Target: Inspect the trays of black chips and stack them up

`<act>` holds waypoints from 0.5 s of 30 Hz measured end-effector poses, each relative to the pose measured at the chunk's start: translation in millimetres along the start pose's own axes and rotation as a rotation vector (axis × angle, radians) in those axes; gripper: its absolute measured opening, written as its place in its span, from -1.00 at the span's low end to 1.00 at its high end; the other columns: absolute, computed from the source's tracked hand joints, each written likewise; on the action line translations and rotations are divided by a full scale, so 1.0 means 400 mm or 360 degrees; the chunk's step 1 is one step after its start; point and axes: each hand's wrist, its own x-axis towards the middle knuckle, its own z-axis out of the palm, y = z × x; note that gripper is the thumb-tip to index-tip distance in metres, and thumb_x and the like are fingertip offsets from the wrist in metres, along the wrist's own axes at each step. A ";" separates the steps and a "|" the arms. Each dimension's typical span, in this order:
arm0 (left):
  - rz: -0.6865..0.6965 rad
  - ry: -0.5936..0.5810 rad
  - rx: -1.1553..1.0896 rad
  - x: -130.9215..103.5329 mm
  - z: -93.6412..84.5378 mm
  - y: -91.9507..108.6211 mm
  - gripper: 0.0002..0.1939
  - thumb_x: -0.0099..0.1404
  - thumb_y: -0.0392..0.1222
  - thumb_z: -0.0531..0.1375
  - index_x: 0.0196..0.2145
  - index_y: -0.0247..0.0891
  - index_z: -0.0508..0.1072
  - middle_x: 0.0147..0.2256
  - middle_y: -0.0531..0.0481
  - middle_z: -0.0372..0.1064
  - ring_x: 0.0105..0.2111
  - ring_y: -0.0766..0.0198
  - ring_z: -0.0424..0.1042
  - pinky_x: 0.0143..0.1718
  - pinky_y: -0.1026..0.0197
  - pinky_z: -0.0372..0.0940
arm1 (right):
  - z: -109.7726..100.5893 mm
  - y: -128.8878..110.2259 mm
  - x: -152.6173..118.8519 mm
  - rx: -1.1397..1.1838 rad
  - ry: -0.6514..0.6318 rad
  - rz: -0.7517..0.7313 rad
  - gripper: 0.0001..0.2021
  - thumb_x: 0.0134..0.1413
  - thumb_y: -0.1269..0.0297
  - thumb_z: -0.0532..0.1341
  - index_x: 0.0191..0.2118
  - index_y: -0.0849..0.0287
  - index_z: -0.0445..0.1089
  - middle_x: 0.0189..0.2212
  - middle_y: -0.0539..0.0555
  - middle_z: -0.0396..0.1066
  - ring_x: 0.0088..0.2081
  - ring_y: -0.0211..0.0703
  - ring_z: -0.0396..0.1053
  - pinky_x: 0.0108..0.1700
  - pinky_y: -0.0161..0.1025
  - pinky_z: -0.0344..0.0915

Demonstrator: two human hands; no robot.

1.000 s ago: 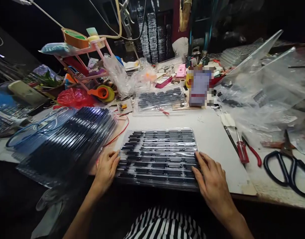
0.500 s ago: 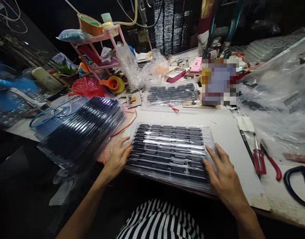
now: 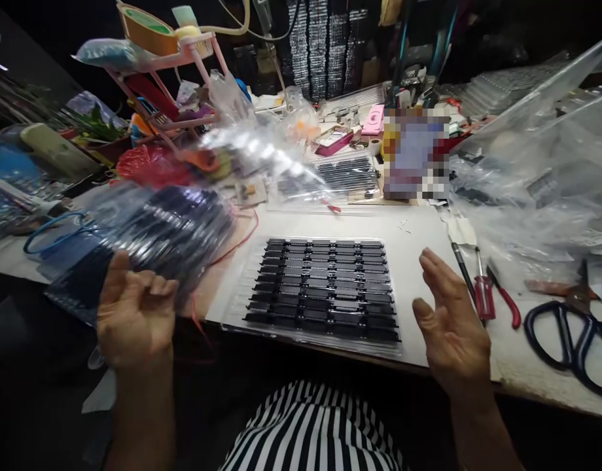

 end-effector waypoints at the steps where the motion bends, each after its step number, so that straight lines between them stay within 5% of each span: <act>1: -0.0024 0.0110 0.0013 0.012 -0.011 0.010 -0.59 0.14 -0.43 0.18 -0.06 -0.12 0.47 -0.55 0.15 0.20 -0.54 0.47 0.25 -0.44 0.38 0.30 | 0.002 0.009 -0.001 -0.0057 -0.0014 0.0042 -0.58 0.20 0.20 0.13 0.18 -0.07 0.22 0.21 0.01 0.17 0.23 0.04 0.11 0.25 0.07 0.06; 3: -0.0168 0.0223 0.0073 0.029 -0.028 0.022 -0.47 0.13 -0.48 0.14 0.03 -0.10 0.39 -0.50 0.10 0.31 -0.45 0.40 0.37 -0.35 0.31 0.36 | 0.008 0.038 -0.008 -0.0185 -0.0089 0.0131 -0.59 0.19 0.19 0.13 0.16 -0.03 0.25 0.16 0.04 0.24 0.17 0.00 0.20 0.24 0.04 0.10; 7: -0.0462 0.0145 0.0066 0.038 -0.030 0.036 -0.28 0.11 -0.50 0.13 0.20 -0.07 0.15 -0.31 -0.01 0.44 -0.17 0.20 0.47 -0.14 0.13 0.37 | 0.024 0.096 -0.028 -0.0396 -0.0165 0.0075 -0.61 0.20 0.17 0.12 0.14 0.04 0.28 0.09 0.10 0.29 0.13 -0.01 0.24 0.22 0.03 0.11; 15: -0.0402 -0.0293 0.0230 0.012 -0.034 -0.008 -0.55 0.22 -0.23 0.13 0.09 -0.16 0.35 -0.03 -0.17 0.42 0.08 0.05 0.32 0.19 -0.06 0.08 | 0.038 0.089 -0.032 -0.0637 -0.0218 -0.0017 -0.61 0.24 0.15 0.07 0.14 0.12 0.25 0.08 0.19 0.28 0.12 -0.01 0.23 0.14 0.00 0.19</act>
